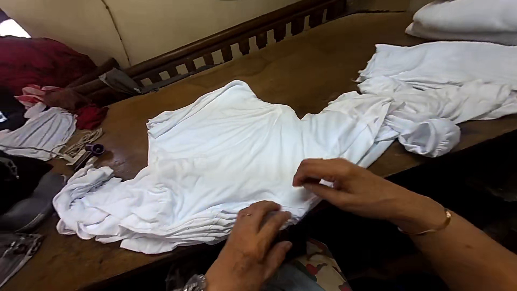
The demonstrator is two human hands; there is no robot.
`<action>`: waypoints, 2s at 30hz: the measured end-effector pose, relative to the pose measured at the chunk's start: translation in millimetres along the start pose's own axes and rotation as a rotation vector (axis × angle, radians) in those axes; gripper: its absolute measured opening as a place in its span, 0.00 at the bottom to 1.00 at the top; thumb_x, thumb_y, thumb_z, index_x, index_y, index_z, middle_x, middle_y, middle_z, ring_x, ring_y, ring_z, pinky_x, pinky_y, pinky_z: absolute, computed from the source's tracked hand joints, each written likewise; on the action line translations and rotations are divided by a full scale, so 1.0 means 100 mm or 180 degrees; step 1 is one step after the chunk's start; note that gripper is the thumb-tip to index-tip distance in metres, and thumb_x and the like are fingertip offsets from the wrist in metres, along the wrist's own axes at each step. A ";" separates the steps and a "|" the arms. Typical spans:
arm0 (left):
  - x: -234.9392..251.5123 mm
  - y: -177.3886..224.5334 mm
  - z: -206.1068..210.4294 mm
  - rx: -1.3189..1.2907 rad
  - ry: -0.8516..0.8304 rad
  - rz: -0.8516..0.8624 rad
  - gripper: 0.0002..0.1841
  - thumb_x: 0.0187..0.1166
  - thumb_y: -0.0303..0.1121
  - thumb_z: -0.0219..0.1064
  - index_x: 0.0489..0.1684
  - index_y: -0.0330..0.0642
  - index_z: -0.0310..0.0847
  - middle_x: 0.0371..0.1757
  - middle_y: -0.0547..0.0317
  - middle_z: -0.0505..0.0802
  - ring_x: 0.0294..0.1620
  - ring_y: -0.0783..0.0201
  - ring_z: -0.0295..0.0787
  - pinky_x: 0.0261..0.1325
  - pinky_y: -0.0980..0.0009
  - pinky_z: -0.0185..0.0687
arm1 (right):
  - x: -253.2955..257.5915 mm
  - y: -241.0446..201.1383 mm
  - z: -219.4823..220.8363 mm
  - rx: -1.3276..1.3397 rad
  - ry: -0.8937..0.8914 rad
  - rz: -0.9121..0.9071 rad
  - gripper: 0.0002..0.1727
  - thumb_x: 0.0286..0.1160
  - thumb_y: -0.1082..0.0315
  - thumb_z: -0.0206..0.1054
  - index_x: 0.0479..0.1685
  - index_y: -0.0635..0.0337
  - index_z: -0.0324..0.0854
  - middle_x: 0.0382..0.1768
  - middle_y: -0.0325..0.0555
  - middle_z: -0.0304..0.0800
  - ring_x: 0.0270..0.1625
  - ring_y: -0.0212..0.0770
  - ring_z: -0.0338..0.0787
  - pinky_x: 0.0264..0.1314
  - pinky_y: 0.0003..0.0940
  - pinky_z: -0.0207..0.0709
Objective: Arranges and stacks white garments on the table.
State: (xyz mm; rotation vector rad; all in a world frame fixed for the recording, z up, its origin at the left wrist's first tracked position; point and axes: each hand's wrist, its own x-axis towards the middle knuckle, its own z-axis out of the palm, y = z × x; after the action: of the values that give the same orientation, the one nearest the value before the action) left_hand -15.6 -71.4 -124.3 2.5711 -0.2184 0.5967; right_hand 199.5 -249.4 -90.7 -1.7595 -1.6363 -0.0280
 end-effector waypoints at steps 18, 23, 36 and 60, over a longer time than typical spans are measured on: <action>-1.63 -1.40 -2.27 0.0000 0.2376 -0.3950 0.42 0.79 0.59 0.66 0.84 0.37 0.60 0.73 0.32 0.79 0.68 0.37 0.80 0.64 0.34 0.76 | 0.74 -0.87 1.87 -0.0454 -0.0215 -0.0701 0.23 0.63 0.64 0.73 0.63 0.51 0.88 0.51 0.44 0.84 0.56 0.48 0.82 0.53 0.44 0.79; -1.22 -1.96 -2.08 -0.0528 0.2729 -0.3835 0.58 0.65 0.52 0.82 0.91 0.33 0.44 0.79 0.30 0.74 0.77 0.41 0.76 0.76 0.40 0.73 | 0.66 -0.88 1.95 -0.0870 -0.0131 -0.0782 0.24 0.73 0.64 0.68 0.72 0.47 0.84 0.62 0.47 0.85 0.64 0.51 0.82 0.57 0.47 0.79; -1.86 -2.18 -2.87 0.1409 0.1848 -0.3620 0.31 0.79 0.43 0.72 0.61 0.16 0.75 0.56 0.12 0.83 0.60 0.16 0.78 0.63 0.19 0.65 | 0.70 -0.81 1.88 -0.0116 0.0064 -0.0527 0.16 0.74 0.57 0.69 0.55 0.52 0.90 0.55 0.41 0.88 0.61 0.41 0.84 0.60 0.37 0.81; -2.30 -1.57 -2.14 0.0648 0.0561 -0.1472 0.05 0.68 0.35 0.68 0.31 0.49 0.91 0.40 0.69 0.91 0.43 0.73 0.89 0.49 0.71 0.88 | 0.71 -0.86 1.90 0.0283 0.0110 -0.0277 0.09 0.64 0.56 0.77 0.34 0.49 0.89 0.48 0.41 0.79 0.50 0.36 0.82 0.45 0.32 0.82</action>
State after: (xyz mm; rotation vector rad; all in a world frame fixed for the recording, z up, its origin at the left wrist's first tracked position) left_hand -259.6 180.6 -126.6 2.6079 0.5073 0.6856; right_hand 53.9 -98.2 -156.6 -1.6121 -1.6629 -0.0253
